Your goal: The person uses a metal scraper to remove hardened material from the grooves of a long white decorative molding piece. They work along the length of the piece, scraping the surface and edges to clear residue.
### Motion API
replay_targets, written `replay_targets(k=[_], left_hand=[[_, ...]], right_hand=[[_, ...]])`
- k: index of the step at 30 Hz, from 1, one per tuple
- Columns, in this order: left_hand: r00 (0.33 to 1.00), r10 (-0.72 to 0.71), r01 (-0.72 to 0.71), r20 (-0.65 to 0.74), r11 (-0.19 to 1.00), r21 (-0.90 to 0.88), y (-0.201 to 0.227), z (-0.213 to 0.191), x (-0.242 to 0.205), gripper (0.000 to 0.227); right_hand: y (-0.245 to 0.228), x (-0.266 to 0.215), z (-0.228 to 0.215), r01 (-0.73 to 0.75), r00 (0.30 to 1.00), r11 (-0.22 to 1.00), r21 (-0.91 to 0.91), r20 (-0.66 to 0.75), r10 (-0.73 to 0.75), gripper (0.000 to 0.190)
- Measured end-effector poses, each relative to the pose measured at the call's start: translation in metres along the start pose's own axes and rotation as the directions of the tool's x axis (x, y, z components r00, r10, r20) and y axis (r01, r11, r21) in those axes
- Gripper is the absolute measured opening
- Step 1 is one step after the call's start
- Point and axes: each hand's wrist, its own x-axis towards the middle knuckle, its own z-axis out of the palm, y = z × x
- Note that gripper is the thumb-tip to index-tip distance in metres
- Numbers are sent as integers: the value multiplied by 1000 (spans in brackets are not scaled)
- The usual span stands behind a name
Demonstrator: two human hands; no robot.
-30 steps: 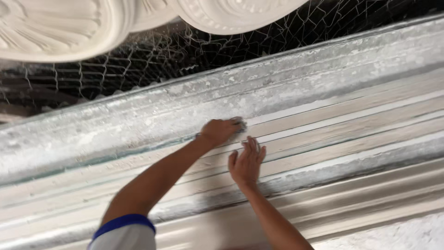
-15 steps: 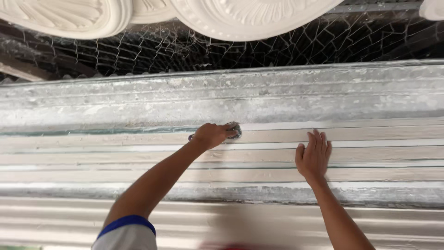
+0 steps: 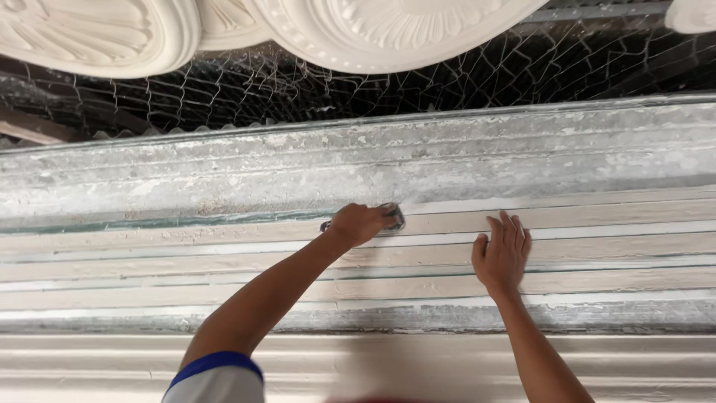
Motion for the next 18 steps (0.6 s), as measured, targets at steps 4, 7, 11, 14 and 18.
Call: replay_targets(k=[4, 7, 11, 14, 18], left_hand=[[994, -66, 74, 88, 993, -89, -24, -6, -60, 53], [975, -134, 157, 179, 980, -120, -60, -23, -118, 56], [976, -129, 153, 178, 980, -125, -66, -26, -106, 54], [980, -111, 131, 162, 984, -118, -43, -21, -46, 53], [989, -86, 104, 116, 982, -160, -30, -24, -16, 48]], right_hand=[[-1, -7, -3, 13, 1000, 999, 39, -20, -12, 38], [-6, -3, 0, -13, 999, 1000, 17, -30, 14, 38], [-8, -5, 1, -39, 999, 999, 2, -22, 39, 38], [-11, -2, -2, -42, 999, 999, 9, -22, 42, 37], [-9, -2, -9, -29, 999, 999, 40, -21, 30, 37]])
